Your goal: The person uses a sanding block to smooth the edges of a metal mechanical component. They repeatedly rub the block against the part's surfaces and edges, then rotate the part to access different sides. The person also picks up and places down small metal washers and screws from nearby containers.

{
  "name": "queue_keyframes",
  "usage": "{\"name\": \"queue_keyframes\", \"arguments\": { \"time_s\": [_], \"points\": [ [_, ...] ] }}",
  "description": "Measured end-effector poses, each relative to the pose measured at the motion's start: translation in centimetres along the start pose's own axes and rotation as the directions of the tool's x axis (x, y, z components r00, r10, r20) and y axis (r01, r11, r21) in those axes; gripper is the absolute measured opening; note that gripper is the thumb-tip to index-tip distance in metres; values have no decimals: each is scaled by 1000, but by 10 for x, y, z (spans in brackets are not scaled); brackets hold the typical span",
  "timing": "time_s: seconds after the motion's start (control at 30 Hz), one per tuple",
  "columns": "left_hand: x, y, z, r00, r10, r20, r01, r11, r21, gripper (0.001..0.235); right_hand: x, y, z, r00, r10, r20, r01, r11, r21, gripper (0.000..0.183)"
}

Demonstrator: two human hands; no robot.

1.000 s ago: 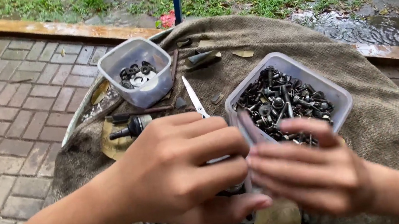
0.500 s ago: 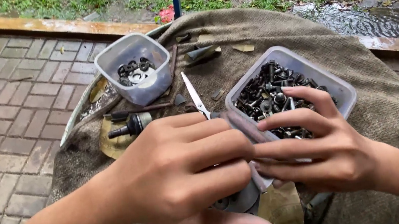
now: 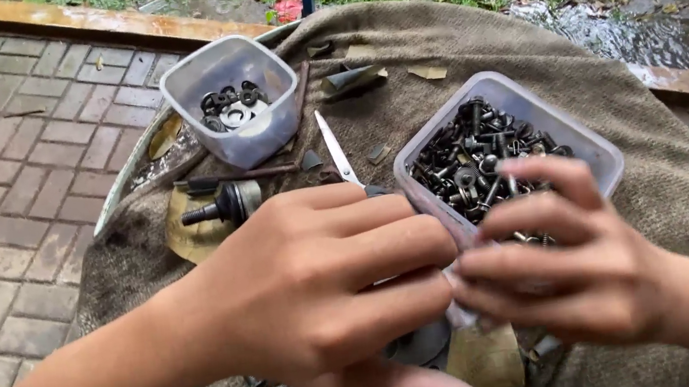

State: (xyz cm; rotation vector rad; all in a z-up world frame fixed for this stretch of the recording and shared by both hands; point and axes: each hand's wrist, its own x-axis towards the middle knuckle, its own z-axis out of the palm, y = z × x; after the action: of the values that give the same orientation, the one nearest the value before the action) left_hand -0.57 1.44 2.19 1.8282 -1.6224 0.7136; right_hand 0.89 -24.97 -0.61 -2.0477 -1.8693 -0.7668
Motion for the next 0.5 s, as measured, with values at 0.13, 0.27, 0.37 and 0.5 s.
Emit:
{"name": "queue_keyframes", "arguments": {
  "time_s": [0.13, 0.27, 0.37, 0.5],
  "points": [
    [-3, 0, 1, 999, -19, 46, 20, 1000, -15, 43, 3, -12, -4, 995, -71, 66, 68, 997, 44, 10],
    [-2, 0, 1, 999, 0, 35, 0, 1000, 4, 45, 6, -18, -5, 1000, -20, 21, 20, 1000, -9, 16],
    [-3, 2, 3, 998, -36, 51, 36, 999, 17, 45, 2, -4, -5, 997, 79, -6, -79, 997, -13, 23],
    [3, -1, 4, 994, -92, 61, 92, 996, 10, 36, -6, -1, -17, 849, 480, -221, -434, 872, 227, 31]
  ]
}}
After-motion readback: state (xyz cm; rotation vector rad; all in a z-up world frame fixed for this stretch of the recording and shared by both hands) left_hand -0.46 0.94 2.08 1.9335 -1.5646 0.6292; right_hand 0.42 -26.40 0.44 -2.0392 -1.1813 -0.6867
